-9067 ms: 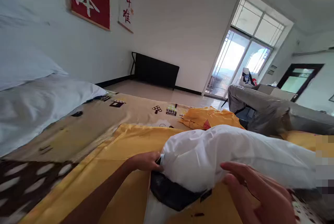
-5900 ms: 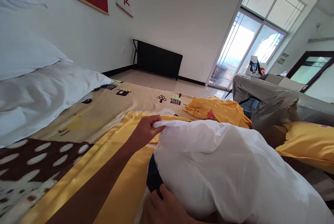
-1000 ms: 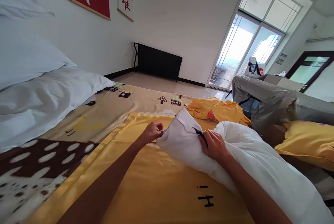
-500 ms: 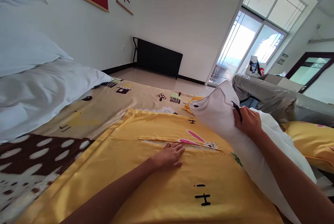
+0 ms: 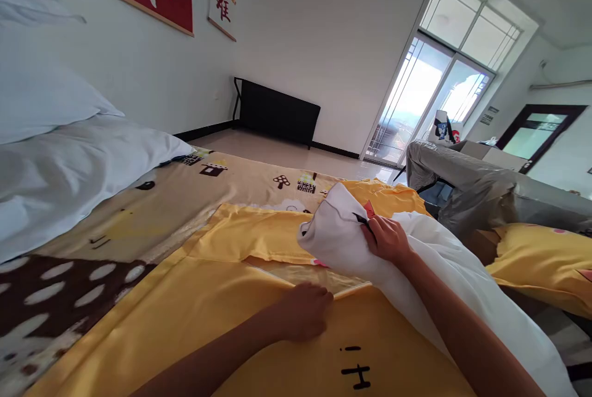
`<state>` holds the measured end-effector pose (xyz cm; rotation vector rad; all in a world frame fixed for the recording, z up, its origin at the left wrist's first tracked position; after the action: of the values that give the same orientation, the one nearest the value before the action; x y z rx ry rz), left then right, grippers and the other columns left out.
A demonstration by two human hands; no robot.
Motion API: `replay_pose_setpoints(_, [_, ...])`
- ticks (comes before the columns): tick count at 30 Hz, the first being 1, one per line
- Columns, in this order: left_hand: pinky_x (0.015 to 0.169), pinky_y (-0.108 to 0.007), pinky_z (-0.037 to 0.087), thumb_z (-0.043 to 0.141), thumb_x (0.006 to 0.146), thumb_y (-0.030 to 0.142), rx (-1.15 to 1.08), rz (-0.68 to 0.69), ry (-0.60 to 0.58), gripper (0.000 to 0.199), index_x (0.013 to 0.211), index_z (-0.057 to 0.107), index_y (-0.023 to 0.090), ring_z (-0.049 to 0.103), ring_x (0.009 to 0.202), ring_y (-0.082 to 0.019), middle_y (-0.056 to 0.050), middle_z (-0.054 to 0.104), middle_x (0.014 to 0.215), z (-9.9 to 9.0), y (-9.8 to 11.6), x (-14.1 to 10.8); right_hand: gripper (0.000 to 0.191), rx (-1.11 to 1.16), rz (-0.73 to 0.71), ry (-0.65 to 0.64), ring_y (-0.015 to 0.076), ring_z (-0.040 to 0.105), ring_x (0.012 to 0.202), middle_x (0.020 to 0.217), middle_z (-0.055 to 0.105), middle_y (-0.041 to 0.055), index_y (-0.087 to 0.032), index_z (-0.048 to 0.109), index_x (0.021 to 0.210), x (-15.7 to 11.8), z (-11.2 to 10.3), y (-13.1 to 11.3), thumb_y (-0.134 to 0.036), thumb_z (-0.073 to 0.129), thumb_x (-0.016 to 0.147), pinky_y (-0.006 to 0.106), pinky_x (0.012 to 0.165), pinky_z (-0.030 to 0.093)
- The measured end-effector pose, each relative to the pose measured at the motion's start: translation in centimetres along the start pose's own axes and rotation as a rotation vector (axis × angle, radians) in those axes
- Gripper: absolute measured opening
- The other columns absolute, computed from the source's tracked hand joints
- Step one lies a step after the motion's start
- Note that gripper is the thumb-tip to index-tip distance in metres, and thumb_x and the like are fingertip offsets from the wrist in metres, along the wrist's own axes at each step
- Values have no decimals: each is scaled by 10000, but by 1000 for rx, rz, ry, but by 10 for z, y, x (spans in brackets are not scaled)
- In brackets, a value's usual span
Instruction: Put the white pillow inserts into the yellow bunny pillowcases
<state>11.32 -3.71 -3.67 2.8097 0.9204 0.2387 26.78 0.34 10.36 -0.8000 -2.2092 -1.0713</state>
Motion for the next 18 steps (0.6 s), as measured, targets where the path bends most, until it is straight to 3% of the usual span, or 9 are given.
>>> replay_pose_setpoints(4, [820,-405,480,487,764,346,-86,-3,-68,355,1030,588,133,609,924,-288,-138,652,990,-9,10,-6,279,9,-5,-25,115,414,493,551,486,-5,-199,451,644,-1,6,-3,-249,445,918,249,512,302])
replay_pose_setpoints(8, [820,-401,480,523,754,452,-181,31,-207,496,1162,551,171,597,989,-303,-141,635,1086,-14,26,-10,293,28,-3,-47,117,411,498,556,492,-1,-197,447,639,-3,12,-8,-252,429,926,254,513,296])
replay_pose_setpoints(13, [836,-402,471,531,756,504,-242,124,-342,566,1233,537,198,591,1048,-312,-126,626,1180,-19,41,-14,303,74,-65,-128,121,439,535,589,524,11,-186,481,664,-10,33,-33,-262,392,944,261,549,296])
replay_pose_setpoints(15, [758,-375,486,518,770,429,-198,79,-388,452,1161,599,217,621,976,-299,-102,665,1120,-27,32,-21,305,88,-80,-152,122,447,543,592,529,12,-183,490,670,-12,39,-42,-263,389,946,265,562,295])
replay_pose_setpoints(18, [588,-299,455,464,755,231,-82,-34,-365,239,803,696,197,647,743,-244,-75,714,822,-53,1,-33,299,85,-63,-162,124,450,550,599,533,14,-180,496,676,-14,40,-46,-260,394,945,266,570,300])
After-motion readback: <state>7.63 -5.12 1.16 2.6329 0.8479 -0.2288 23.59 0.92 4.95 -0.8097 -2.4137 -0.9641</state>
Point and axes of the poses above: each hand's wrist, its own x-axis towards the middle knuckle, its own z-axis out of the palm, y = z × x, the point moved 5 cm from there along x, towards the middle knuckle
